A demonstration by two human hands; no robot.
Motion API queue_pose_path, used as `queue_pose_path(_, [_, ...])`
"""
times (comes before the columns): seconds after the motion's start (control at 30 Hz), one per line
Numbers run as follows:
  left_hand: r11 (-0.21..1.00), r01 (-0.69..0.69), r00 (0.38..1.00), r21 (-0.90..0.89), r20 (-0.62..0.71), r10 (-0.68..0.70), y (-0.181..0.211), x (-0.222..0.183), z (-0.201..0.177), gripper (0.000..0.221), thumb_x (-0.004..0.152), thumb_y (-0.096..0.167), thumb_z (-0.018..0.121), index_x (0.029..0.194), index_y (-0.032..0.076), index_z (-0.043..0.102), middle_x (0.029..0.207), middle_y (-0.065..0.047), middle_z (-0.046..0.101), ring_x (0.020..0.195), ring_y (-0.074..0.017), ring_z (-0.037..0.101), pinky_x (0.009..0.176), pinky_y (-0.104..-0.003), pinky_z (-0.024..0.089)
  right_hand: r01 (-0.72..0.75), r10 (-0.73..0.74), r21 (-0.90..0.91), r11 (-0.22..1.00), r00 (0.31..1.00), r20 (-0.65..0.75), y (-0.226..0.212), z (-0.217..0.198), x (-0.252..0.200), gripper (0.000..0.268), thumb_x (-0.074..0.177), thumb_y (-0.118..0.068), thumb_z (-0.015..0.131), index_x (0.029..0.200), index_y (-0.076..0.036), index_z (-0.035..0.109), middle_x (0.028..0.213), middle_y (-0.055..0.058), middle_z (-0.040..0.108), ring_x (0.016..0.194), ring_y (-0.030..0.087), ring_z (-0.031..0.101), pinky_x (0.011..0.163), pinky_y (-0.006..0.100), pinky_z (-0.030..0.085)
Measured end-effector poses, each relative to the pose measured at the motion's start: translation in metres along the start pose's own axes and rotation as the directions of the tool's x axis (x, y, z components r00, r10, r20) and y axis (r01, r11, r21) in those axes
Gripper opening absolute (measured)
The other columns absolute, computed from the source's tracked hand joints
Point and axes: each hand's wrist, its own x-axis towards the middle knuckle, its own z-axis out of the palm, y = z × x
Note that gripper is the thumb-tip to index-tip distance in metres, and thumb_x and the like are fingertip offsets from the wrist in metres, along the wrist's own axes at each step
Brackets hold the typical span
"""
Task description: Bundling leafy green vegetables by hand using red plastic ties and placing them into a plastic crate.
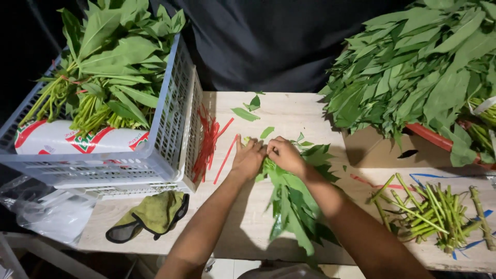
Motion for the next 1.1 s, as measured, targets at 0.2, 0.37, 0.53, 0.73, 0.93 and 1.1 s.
queue_pose_path(0.2, [0.998, 0.054, 0.993, -0.04, 0.11, -0.05, -0.008, -0.025, -0.042, 0.048, 0.098, 0.016, 0.052, 0.145, 0.003, 0.053, 0.146, -0.024, 0.057, 0.137, -0.0375, 0.052, 0.118, -0.074, 0.01, 0.141, -0.149, -0.051, 0.989, 0.95, -0.273, -0.085, -0.029, -0.024, 0.033, 0.085, -0.007, 0.072, 0.117, -0.007, 0.064, 0.115, 0.017, 0.06, 0.111, 0.044, 0.063, 0.097, 0.053, 0.051])
queue_pose_path(0.37, [0.953, 0.28, 0.958, -0.119, 0.102, -0.269, -0.046, -0.074, -0.102, 0.036, 0.102, 0.016, 0.041, 0.122, 0.008, 0.069, 0.114, -0.018, 0.073, 0.108, -0.0354, 0.071, 0.099, -0.059, 0.031, 0.344, -0.292, 0.205, 0.916, 0.924, -0.248, -0.173, -0.029, -0.068, 0.013, 0.088, -0.006, 0.068, 0.099, -0.011, 0.071, 0.105, 0.008, 0.067, 0.1, 0.032, 0.07, 0.085, 0.041, 0.058])
queue_pose_path(0.53, [0.828, 0.462, 0.887, -0.317, 0.155, -0.435, -0.075, -0.087, -0.09, 0.063, 0.101, 0.065, 0.038, 0.114, 0.013, 0.07, 0.101, -0.02, 0.077, 0.101, -0.0438, 0.074, 0.085, -0.057, 0.054, 0.144, -0.142, 0.53, 0.836, 0.989, -0.045, -0.171, 0.004, -0.063, 0.011, 0.092, -0.005, 0.068, 0.099, -0.009, 0.075, 0.094, 0.007, 0.072, 0.086, 0.021, 0.071, 0.073, 0.034, 0.061])
queue_pose_path(0.73, [0.596, 0.478, 0.819, -0.645, 0.08, -0.569, -0.021, -0.104, -0.102, 0.055, 0.105, 0.038, 0.038, 0.142, 0.001, 0.053, 0.118, -0.034, 0.069, 0.117, -0.0505, 0.066, 0.098, -0.063, 0.05, -0.281, 0.384, 0.949, 0.144, 0.899, 0.208, -0.197, -0.04, -0.009, 0.054, 0.106, -0.032, 0.053, 0.144, 0.003, 0.036, 0.153, 0.035, 0.033, 0.144, 0.052, 0.036, 0.114, 0.064, 0.032])
queue_pose_path(0.93, [0.585, 0.344, 0.818, -0.735, -0.072, -0.571, 0.004, -0.097, -0.082, 0.049, 0.104, 0.035, 0.041, 0.135, -0.001, 0.055, 0.114, -0.032, 0.07, 0.109, -0.0516, 0.067, 0.096, -0.063, 0.051, -0.106, 0.425, 0.994, -0.038, 0.898, 0.112, -0.21, -0.056, 0.012, 0.054, 0.106, -0.025, 0.059, 0.138, 0.01, 0.035, 0.155, 0.039, 0.03, 0.143, 0.053, 0.038, 0.115, 0.068, 0.027])
queue_pose_path(1.1, [0.58, 0.302, 0.878, -0.757, -0.017, -0.479, 0.0, -0.088, -0.064, 0.041, 0.102, 0.039, 0.046, 0.12, 0.004, 0.06, 0.114, -0.029, 0.07, 0.112, -0.0488, 0.066, 0.094, -0.06, 0.053, -0.114, 0.615, 0.978, 0.174, 0.788, -0.018, -0.147, -0.021, 0.028, 0.053, 0.097, -0.023, 0.074, 0.13, 0.001, 0.04, 0.123, 0.018, 0.053, 0.108, 0.024, 0.057, 0.096, 0.047, 0.052])
